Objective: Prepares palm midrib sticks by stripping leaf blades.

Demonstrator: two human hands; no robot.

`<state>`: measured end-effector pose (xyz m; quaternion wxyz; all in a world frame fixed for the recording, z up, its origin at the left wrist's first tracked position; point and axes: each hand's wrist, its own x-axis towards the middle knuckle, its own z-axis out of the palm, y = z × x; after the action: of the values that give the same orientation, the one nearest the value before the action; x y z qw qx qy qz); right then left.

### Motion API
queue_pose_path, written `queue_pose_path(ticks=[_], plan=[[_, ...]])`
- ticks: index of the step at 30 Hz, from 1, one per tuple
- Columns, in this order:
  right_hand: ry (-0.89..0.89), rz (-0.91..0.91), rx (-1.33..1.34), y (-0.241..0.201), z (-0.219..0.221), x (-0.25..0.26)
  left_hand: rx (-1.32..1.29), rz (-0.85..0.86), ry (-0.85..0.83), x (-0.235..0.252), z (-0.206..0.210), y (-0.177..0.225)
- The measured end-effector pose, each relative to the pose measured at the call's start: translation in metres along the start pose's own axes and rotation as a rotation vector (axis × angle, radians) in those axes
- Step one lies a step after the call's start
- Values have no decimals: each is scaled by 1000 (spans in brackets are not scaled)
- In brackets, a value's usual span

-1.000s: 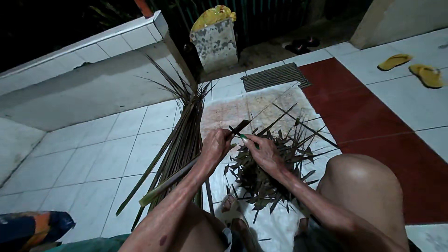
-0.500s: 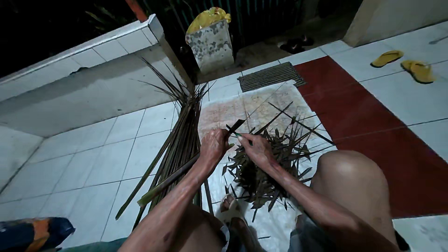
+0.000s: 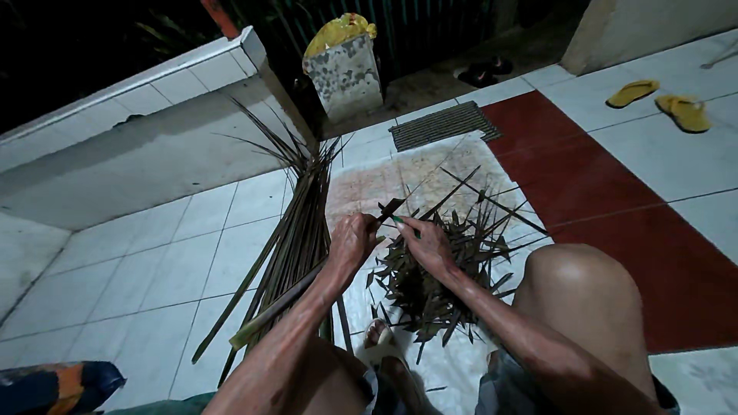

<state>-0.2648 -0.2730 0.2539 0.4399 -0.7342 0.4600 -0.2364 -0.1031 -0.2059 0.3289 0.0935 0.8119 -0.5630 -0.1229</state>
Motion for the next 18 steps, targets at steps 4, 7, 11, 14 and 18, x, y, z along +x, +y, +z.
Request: queue_pose_path(ticks=[4, 7, 11, 14, 18], plan=[[24, -11, 25, 4, -2, 1, -66, 7, -6, -2, -1, -4], [38, -26, 19, 8, 0, 1, -112, 9, -6, -4, -2, -7], [50, -30, -5, 10, 4, 4, -135, 2, -13, -6, -3, -11], [73, -13, -12, 15, 6, 10, -167, -23, -42, -6, -3, -14], [149, 64, 11, 27, -8, 19, -155, -33, -44, -11, -6, -19]])
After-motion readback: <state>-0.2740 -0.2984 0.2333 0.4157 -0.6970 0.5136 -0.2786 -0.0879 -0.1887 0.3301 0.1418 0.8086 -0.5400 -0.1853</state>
